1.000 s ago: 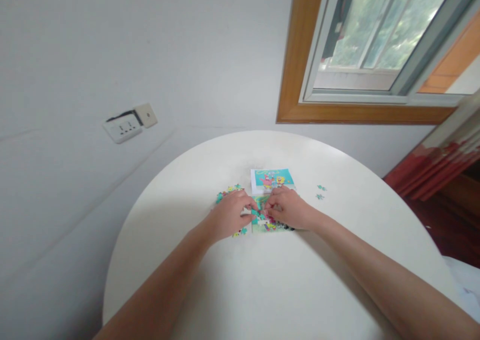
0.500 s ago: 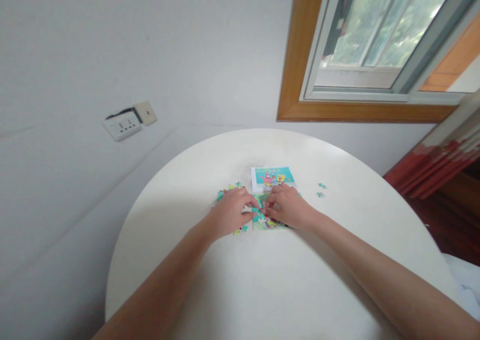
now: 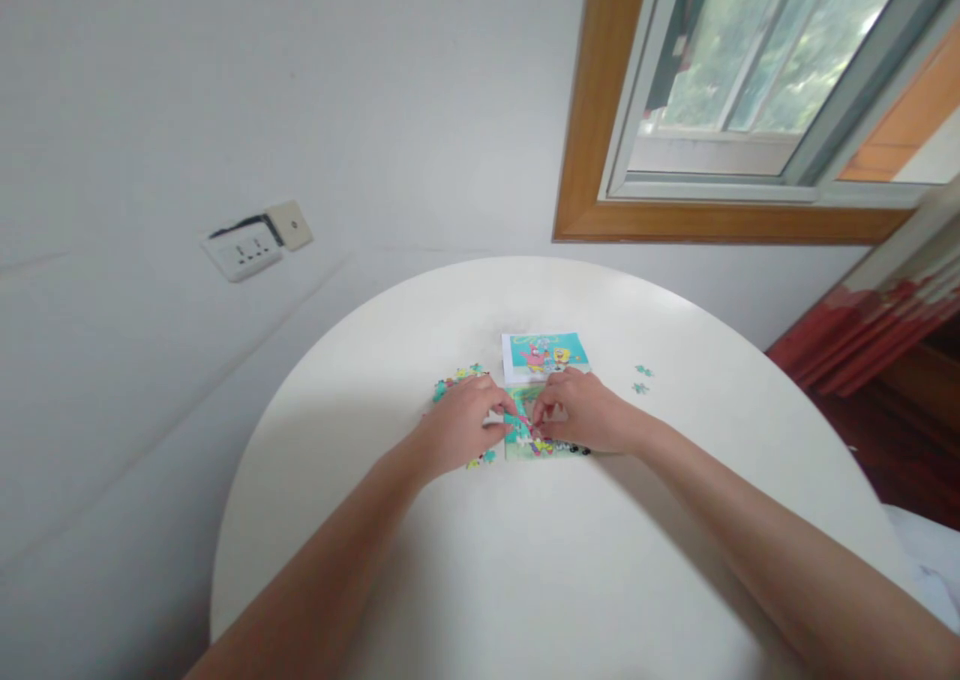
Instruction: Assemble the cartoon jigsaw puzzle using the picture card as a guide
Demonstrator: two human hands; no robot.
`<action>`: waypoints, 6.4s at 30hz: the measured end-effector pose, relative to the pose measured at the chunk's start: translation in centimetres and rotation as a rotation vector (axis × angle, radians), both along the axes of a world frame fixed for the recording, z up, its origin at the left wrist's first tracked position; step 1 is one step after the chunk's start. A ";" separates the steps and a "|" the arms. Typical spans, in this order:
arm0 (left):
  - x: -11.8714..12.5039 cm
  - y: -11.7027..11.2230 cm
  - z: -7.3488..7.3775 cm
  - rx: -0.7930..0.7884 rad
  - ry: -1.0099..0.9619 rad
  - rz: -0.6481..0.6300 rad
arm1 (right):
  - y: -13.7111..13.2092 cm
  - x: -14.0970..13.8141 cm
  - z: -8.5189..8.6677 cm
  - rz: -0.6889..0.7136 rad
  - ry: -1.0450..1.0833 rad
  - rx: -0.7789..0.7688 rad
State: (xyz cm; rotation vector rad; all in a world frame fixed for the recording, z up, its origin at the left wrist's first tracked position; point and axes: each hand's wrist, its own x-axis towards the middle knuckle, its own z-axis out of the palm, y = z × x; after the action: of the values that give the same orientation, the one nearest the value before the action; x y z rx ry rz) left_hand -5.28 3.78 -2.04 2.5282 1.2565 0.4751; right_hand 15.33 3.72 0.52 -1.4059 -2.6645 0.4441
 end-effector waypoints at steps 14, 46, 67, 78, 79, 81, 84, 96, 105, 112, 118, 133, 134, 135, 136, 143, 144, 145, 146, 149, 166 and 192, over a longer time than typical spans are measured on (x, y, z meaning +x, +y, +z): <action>0.1 0.0 0.0 -0.001 -0.027 -0.004 | -0.2 -0.5 0.0 -0.032 -0.027 -0.015; 0.0 0.0 0.0 0.001 -0.016 -0.020 | 0.7 -0.2 -2.1 0.001 0.314 -0.185; -0.1 0.2 -0.1 -0.024 -0.097 -0.045 | 1.5 7.0 -2.1 -0.350 0.500 -0.193; 1.8 -0.7 0.1 0.067 -0.186 -0.043 | 0.0 3.2 -2.6 -0.259 0.560 -0.039; 2.1 -0.8 0.1 0.079 -0.195 -0.051 | 0.0 2.8 -2.6 -0.250 0.556 -0.033; 2.5 -1.0 0.0 0.088 -0.219 -0.058 | -0.1 2.4 -2.6 -0.233 0.549 -0.040; 2.7 -1.0 0.0 0.083 -0.247 -0.049 | -0.3 2.2 -2.6 -0.182 0.554 -0.066; 1.7 -0.6 -0.5 0.090 -0.063 0.049 | -2.4 3.9 -1.9 -0.068 0.301 0.138; 2.2 -0.8 -1.2 0.161 -0.029 0.062 | -3.6 3.3 -1.3 0.095 0.147 0.169; 2.3 -0.9 -1.1 0.179 0.006 0.067 | -3.8 3.2 -1.3 0.101 0.142 0.184; 2.2 -0.9 -1.1 0.142 0.019 0.097 | -3.8 3.3 -1.4 0.105 0.140 0.194; 0.8 0.0 0.1 0.168 -0.012 0.120 | -3.9 3.3 -1.4 0.109 0.159 0.210; 0.6 0.0 0.3 0.166 -0.011 0.103 | -3.9 3.2 -1.4 0.099 0.165 0.211; 0.5 0.0 0.5 0.157 -0.007 0.078 | -3.9 3.1 -1.5 0.081 0.172 0.212; 0.4 -0.2 0.6 0.142 -0.002 0.049 | -3.9 3.0 -1.6 0.057 0.177 0.212; 0.6 -1.0 0.4 0.083 0.042 -0.012 | -3.6 2.0 -2.1 -0.083 0.166 0.213; 0.6 -1.1 0.3 0.082 0.046 -0.012 | -3.6 1.9 -2.1 -0.086 0.163 0.214; 0.6 -1.1 0.3 0.084 0.048 -0.016 | -3.6 1.7 -2.0 -0.083 0.160 0.215; 0.7 -1.1 0.3 0.087 0.050 -0.022 | -3.7 1.6 -1.9 -0.074 0.152 0.216; 0.7 -1.1 0.4 0.089 0.063 -0.037 | -3.8 1.3 -1.6 -0.008 0.103 0.243; 0.8 -1.2 0.4 0.030 0.059 -0.011 | -3.6 0.9 -2.5 0.114 -0.050 0.447; 1.1 -0.6 1.3 0.136 -0.003 -0.004 | -2.9 1.9 -2.6 -0.069 0.283 0.257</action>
State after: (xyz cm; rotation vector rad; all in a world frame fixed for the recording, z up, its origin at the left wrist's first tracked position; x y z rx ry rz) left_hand -4.20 3.19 -0.71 2.6402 1.2571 0.5816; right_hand 17.19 0.82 -2.05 -1.2513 -2.3434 0.2588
